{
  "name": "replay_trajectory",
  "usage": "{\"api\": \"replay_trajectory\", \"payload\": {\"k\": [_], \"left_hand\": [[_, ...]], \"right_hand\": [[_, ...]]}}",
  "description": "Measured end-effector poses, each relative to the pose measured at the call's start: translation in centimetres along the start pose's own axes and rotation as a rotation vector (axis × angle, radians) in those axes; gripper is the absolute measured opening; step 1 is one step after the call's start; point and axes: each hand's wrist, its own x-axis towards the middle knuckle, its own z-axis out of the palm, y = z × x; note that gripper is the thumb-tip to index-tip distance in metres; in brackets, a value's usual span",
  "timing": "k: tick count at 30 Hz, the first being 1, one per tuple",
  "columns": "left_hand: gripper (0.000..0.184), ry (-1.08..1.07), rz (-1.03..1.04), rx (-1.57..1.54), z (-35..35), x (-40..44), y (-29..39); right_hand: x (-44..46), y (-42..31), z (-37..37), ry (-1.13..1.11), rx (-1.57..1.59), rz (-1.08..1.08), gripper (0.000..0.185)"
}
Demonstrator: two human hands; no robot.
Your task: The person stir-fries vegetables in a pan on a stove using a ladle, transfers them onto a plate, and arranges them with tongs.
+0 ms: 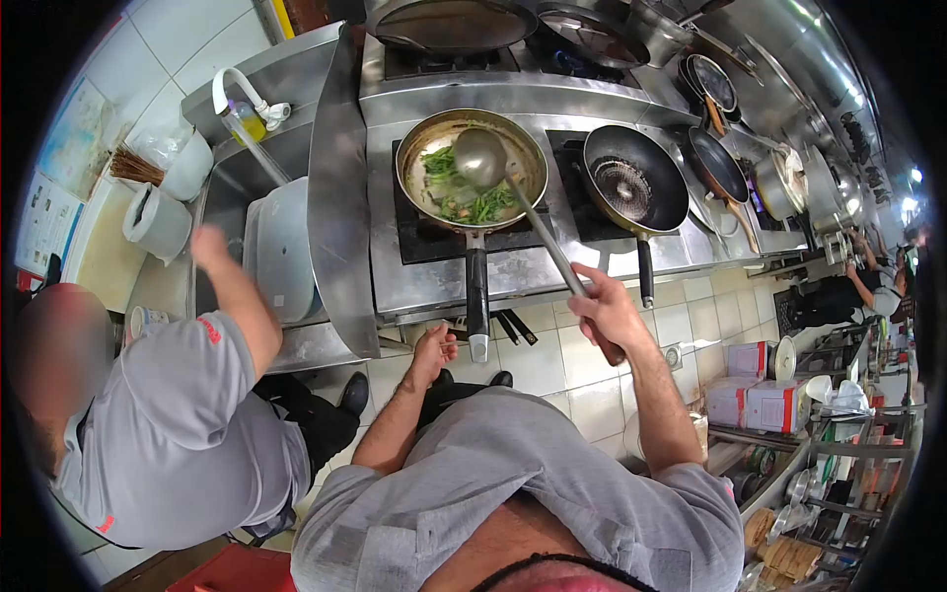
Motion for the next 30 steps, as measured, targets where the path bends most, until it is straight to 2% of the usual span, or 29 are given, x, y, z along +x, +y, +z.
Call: {"api": "replay_trajectory", "payload": {"k": [4,6,9,11,13,15,16,19,21,24,26,27,29,30], "left_hand": [[0.031,-0.101,-0.017,-0.122,-0.7,3.3,-1.2],[0.031,-0.097,-0.002,-0.096,-0.2,2.7,-1.1],[0.031,-0.097,0.003,-0.068,-0.7,2.7,-1.3],[0.031,-0.031,-0.013,-0.054,-0.8,2.4,-1.2],[0.031,-0.02,-0.007,-0.061,-1.0,1.8,-1.1],[0.032,-0.018,-0.004,-0.053,-0.8,1.5,-1.1],[0.031,-0.024,-0.014,-0.048,-0.6,1.5,-1.1],[0.03,-0.08,-0.017,-0.035,-1.1,2.7,-1.3],[0.029,-0.135,-0.025,-0.031,-1.3,3.1,-1.6],[0.025,0.002,0.0,-0.07,-0.9,2.0,-0.7],[0.025,0.006,0.007,-0.073,-0.6,1.1,0.0],[0.025,0.005,0.006,-0.06,-0.7,0.9,0.1],[0.025,-0.003,0.0,-0.041,-0.1,0.8,0.1],[0.025,-0.007,0.008,-0.05,0.4,0.6,0.1]], "right_hand": [[2.3,0.3,3.5,0.057,-0.039,-0.128,0.055],[2.5,0.5,4.1,-0.067,0.205,-0.017,0.055],[-0.4,-0.6,-0.2,-0.159,0.235,0.096,0.055],[-1.6,-1.0,-2.4,-0.143,0.134,0.106,0.057],[-0.6,0.3,-2.2,-0.097,0.064,0.077,0.056],[1.4,0.3,0.5,0.066,-0.118,-0.101,0.054],[2.6,1.0,1.9,0.079,-0.084,-0.135,0.054],[3.0,1.2,4.4,-0.025,0.108,-0.054,0.056],[1.3,0.6,2.5,-0.082,0.198,-0.04,0.056],[-0.6,0.0,-1.4,-0.161,0.178,0.062,0.055],[-0.7,0.6,-2.6,-0.039,-0.017,0.013,0.056],[0.0,1.3,-2.0,-0.032,-0.016,0.016,0.056],[2.8,2.5,0.4,0.12,-0.139,-0.177,0.056],[3.0,1.7,1.4,0.121,-0.196,-0.218,0.055]]}}
